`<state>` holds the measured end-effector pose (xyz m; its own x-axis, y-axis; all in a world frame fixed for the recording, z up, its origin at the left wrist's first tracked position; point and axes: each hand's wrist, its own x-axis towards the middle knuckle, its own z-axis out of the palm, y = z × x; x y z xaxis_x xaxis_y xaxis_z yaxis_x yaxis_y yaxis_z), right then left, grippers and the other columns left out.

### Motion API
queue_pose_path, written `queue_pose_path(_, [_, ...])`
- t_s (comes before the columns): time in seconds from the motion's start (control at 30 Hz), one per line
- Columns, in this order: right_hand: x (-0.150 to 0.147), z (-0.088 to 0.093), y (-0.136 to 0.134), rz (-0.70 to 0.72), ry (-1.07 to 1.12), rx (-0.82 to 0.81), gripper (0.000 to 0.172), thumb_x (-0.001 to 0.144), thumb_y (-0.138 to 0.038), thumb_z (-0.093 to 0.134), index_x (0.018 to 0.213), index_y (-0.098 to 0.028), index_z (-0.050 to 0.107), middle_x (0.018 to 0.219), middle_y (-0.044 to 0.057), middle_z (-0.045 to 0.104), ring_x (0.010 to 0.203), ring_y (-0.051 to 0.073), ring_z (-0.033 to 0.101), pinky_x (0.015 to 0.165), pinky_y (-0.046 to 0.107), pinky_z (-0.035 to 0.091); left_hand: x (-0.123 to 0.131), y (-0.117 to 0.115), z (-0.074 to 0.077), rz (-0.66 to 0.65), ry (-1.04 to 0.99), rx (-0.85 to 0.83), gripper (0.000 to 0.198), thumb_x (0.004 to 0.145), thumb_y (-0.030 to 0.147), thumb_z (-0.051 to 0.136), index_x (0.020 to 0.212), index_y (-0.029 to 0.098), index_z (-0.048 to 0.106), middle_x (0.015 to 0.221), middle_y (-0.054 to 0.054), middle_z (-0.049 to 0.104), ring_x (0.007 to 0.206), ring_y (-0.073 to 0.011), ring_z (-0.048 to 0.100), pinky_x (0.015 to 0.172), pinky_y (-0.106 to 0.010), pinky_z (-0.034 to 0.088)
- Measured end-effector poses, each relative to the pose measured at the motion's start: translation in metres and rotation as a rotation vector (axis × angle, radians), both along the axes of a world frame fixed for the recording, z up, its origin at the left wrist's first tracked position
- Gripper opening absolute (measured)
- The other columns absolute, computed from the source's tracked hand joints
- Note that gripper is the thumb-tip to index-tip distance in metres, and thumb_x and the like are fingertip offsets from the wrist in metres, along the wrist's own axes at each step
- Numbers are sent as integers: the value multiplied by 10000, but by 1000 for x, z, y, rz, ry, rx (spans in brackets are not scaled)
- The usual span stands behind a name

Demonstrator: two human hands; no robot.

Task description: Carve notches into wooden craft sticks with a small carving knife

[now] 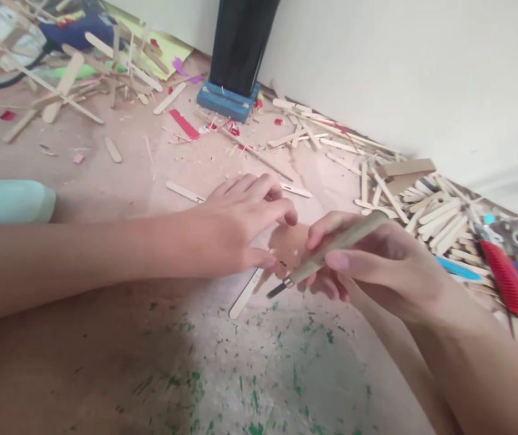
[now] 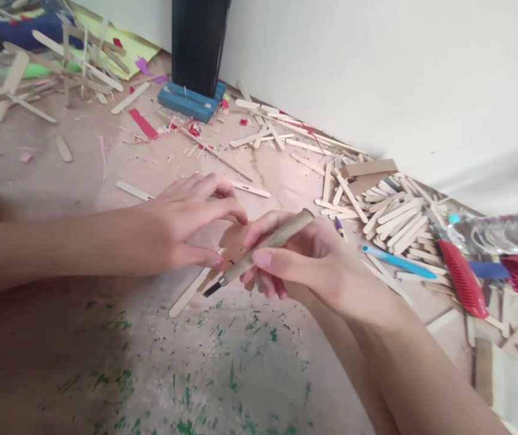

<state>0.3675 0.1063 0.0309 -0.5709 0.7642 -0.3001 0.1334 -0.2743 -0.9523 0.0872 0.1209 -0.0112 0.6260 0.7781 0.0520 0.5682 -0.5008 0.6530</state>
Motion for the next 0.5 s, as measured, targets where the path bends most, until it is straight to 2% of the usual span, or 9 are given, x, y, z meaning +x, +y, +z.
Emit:
queue_pose_path(0.07, [6,-1,2,41,-14,-5,237,1035,-508,1127,1092,-314,1004,848,74,926,601,171,772,541,240,604,0,-2,-1,3,-10,2,449,1003,367,1011,1405,310,818,1596,-85,691,1561,-375,621,1466,-632,497])
queue_pose_path(0.17, [10,-3,6,75,-34,-12,190,1026,-453,1139,1105,-313,1039,838,74,912,654,191,817,482,212,567,-2,-5,4,-22,-9,-17,373,1045,336,977,1388,301,834,1575,-81,704,1561,-364,641,1454,-607,514])
queue_pose_path(0.27, [13,-4,9,82,-35,-40,248,1047,-564,1111,1177,-359,1062,872,82,932,726,232,889,492,223,603,-3,-7,7,-33,-10,-15,307,1067,299,932,1363,292,850,1614,-95,712,1594,-385,644,1457,-624,521])
queue_pose_path(0.33, [13,-4,11,80,-43,-68,304,1075,-634,1071,1200,-357,1071,916,108,954,677,214,869,524,229,633,-3,-8,6,-32,-12,5,286,1088,288,912,1369,287,858,1696,-114,707,1654,-409,634,1496,-664,503])
queue_pose_path(0.4, [12,-4,11,70,-60,-94,346,1081,-656,1058,1180,-325,1077,921,137,959,593,174,808,525,215,621,-3,-9,4,-28,-14,29,266,1120,291,888,1384,286,864,1809,-132,682,1747,-430,612,1566,-731,440])
queue_pose_path(0.5, [7,-2,10,41,-85,-111,381,1038,-662,1092,1049,-281,1072,864,150,939,535,143,750,504,188,581,-3,-10,1,-35,0,58,251,1154,311,869,1404,287,870,1953,-141,633,1899,-443,544,1651,-811,306])
